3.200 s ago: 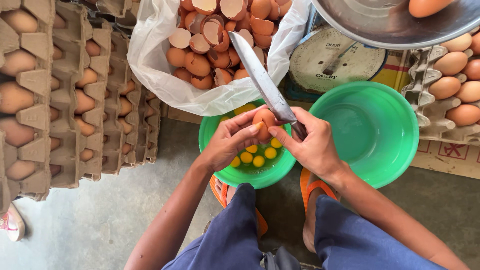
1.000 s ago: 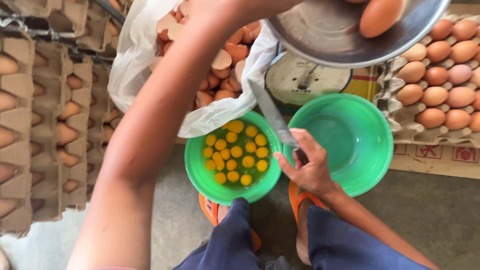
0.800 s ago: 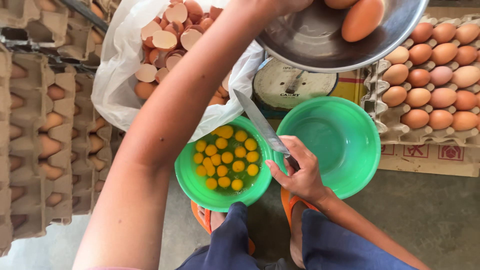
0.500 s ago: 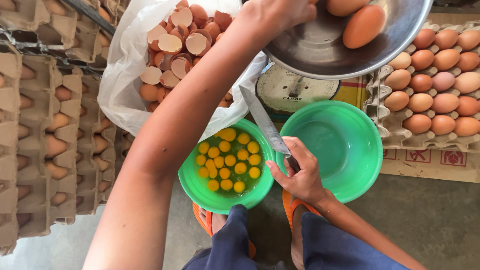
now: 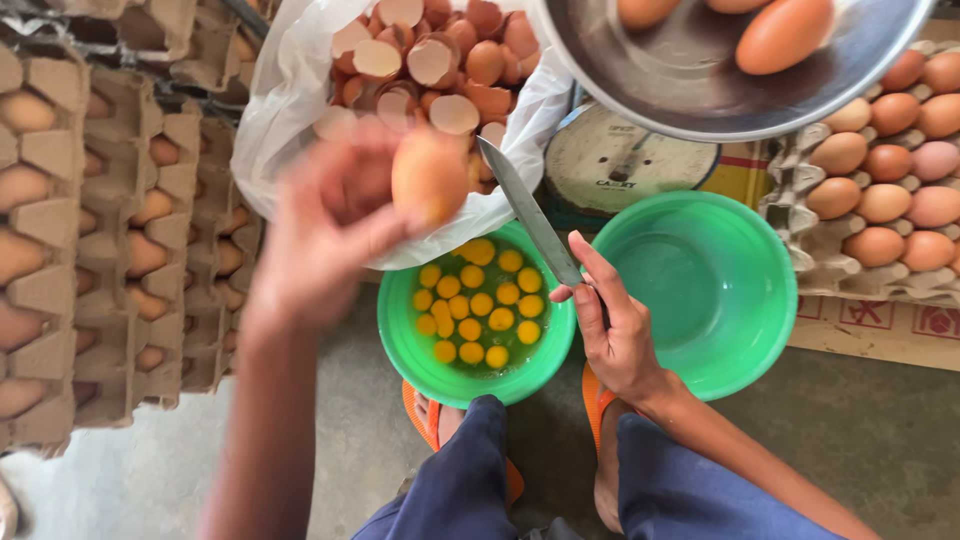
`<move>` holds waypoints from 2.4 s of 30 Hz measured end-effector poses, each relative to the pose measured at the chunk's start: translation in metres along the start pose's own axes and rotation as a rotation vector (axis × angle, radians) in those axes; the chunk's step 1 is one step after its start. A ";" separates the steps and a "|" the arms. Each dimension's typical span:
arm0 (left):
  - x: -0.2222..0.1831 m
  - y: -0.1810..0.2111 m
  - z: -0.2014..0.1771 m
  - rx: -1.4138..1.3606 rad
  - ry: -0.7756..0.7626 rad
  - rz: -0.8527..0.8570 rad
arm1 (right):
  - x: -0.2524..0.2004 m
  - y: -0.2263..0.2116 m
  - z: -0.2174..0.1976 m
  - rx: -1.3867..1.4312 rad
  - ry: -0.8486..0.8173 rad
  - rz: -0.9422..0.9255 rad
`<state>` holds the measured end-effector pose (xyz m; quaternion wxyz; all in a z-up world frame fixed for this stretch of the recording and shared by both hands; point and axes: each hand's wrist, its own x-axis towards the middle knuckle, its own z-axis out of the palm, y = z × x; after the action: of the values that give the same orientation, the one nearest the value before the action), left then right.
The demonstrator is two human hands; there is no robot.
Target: The person cracks eggs one by one using a knife and collects the contents in a green bowl. Eggshells are discarded into a nearby bag. The process is repeated continuously throughout the clip.
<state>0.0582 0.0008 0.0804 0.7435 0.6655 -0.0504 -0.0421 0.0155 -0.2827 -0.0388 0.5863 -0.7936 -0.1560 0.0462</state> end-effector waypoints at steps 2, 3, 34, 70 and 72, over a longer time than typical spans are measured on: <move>-0.036 -0.029 0.008 -0.246 0.106 -0.172 | 0.001 -0.007 0.004 0.008 -0.035 -0.122; -0.048 -0.046 0.013 -0.363 0.148 -0.249 | 0.001 -0.012 0.007 0.013 -0.054 -0.183; -0.076 -0.155 0.044 -0.398 0.112 -0.476 | 0.020 -0.021 0.024 -0.130 -0.190 0.151; -0.023 -0.060 -0.016 0.734 0.133 0.328 | 0.000 -0.002 0.015 -0.071 -0.020 -0.050; 0.018 -0.039 -0.032 0.950 0.160 0.536 | -0.001 -0.001 0.012 -0.034 -0.009 0.015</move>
<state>0.0804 0.0252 0.0384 0.3477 0.8929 -0.1749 0.2266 0.0111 -0.2718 -0.0419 0.5715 -0.8044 -0.1537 0.0515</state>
